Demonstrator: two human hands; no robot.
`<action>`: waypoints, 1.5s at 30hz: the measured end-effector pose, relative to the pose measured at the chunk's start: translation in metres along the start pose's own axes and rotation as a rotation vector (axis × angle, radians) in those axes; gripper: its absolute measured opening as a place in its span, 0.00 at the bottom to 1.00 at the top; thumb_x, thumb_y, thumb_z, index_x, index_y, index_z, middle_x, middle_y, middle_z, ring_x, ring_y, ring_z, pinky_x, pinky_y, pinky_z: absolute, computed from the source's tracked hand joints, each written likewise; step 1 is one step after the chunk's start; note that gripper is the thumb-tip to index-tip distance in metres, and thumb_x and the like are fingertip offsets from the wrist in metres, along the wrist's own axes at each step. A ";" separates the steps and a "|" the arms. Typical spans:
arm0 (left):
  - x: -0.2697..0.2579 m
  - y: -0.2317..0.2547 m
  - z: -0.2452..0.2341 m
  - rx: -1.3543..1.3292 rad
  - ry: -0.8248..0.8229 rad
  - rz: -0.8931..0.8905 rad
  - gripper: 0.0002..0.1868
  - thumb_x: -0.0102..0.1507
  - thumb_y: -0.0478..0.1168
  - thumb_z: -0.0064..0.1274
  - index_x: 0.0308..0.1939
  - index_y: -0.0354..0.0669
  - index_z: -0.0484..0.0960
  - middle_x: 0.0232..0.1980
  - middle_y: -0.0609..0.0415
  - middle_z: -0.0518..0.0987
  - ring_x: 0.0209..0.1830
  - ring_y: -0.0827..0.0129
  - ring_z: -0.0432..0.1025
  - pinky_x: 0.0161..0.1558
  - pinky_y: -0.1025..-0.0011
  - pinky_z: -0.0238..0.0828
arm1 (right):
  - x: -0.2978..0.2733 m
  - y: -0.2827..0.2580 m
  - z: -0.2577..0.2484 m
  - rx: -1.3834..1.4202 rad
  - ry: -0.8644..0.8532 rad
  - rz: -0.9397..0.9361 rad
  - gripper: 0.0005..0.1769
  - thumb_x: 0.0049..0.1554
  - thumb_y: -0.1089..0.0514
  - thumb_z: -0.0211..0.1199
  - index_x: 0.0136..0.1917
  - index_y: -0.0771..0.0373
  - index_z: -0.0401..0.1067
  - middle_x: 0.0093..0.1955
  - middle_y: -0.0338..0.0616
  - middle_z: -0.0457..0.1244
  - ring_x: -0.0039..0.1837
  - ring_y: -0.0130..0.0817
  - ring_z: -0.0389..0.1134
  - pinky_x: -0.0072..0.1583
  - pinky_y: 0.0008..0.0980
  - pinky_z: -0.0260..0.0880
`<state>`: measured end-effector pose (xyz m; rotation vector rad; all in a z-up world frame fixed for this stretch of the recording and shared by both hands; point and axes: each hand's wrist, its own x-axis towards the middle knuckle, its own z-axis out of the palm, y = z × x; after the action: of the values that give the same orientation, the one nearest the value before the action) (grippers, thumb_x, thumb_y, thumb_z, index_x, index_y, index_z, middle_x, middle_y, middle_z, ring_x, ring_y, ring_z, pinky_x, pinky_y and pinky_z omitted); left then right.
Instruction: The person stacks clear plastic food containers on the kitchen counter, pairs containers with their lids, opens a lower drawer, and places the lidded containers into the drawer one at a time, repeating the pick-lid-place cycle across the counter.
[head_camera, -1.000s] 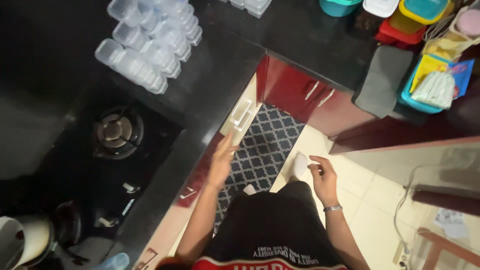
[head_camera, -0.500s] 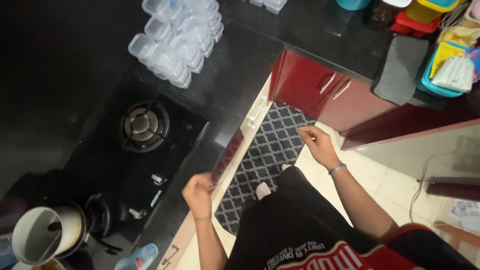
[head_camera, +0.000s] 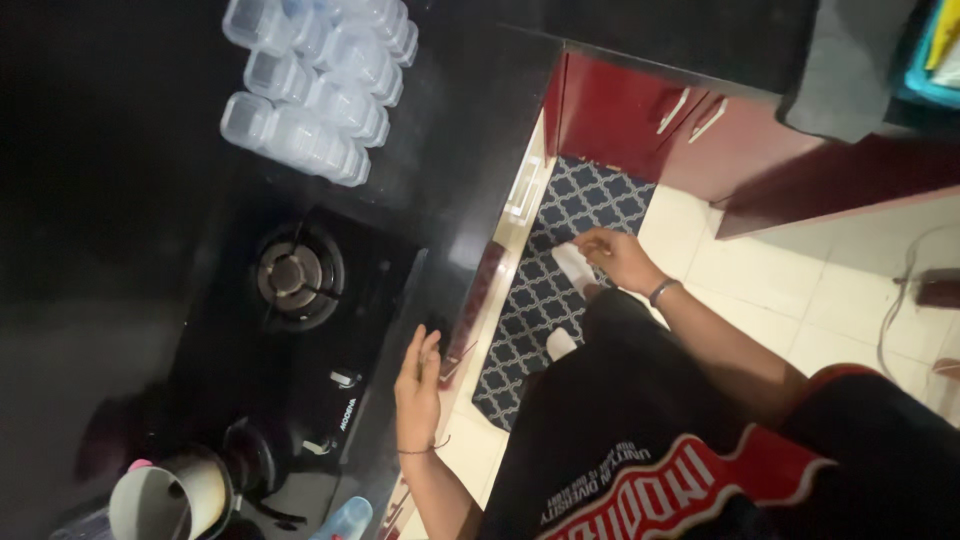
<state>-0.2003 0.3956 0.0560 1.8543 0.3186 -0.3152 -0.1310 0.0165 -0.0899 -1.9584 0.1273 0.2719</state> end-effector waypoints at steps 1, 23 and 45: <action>0.003 0.005 0.000 0.018 0.016 -0.015 0.30 0.70 0.47 0.44 0.74 0.37 0.65 0.67 0.45 0.78 0.67 0.63 0.71 0.66 0.68 0.64 | 0.009 0.010 -0.001 -0.021 -0.024 0.034 0.15 0.60 0.58 0.61 0.59 0.62 0.76 0.54 0.50 0.72 0.55 0.41 0.74 0.59 0.37 0.73; 0.135 0.144 0.099 0.454 -0.112 0.068 0.32 0.67 0.48 0.48 0.74 0.42 0.65 0.69 0.39 0.74 0.71 0.47 0.67 0.67 0.60 0.62 | 0.238 0.022 0.040 -0.608 -0.375 -0.194 0.28 0.56 0.54 0.60 0.68 0.67 0.68 0.78 0.61 0.51 0.64 0.59 0.66 0.66 0.49 0.67; 0.089 0.122 0.046 0.479 -0.213 0.247 0.33 0.67 0.50 0.50 0.75 0.45 0.65 0.68 0.39 0.74 0.70 0.48 0.67 0.68 0.60 0.61 | 0.147 0.047 0.039 -0.507 -0.195 0.043 0.31 0.55 0.57 0.59 0.71 0.57 0.62 0.81 0.47 0.46 0.69 0.55 0.64 0.69 0.47 0.63</action>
<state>-0.0747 0.3214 0.1165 2.2757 -0.1482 -0.4406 -0.0040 0.0393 -0.1831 -2.4170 -0.0321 0.5642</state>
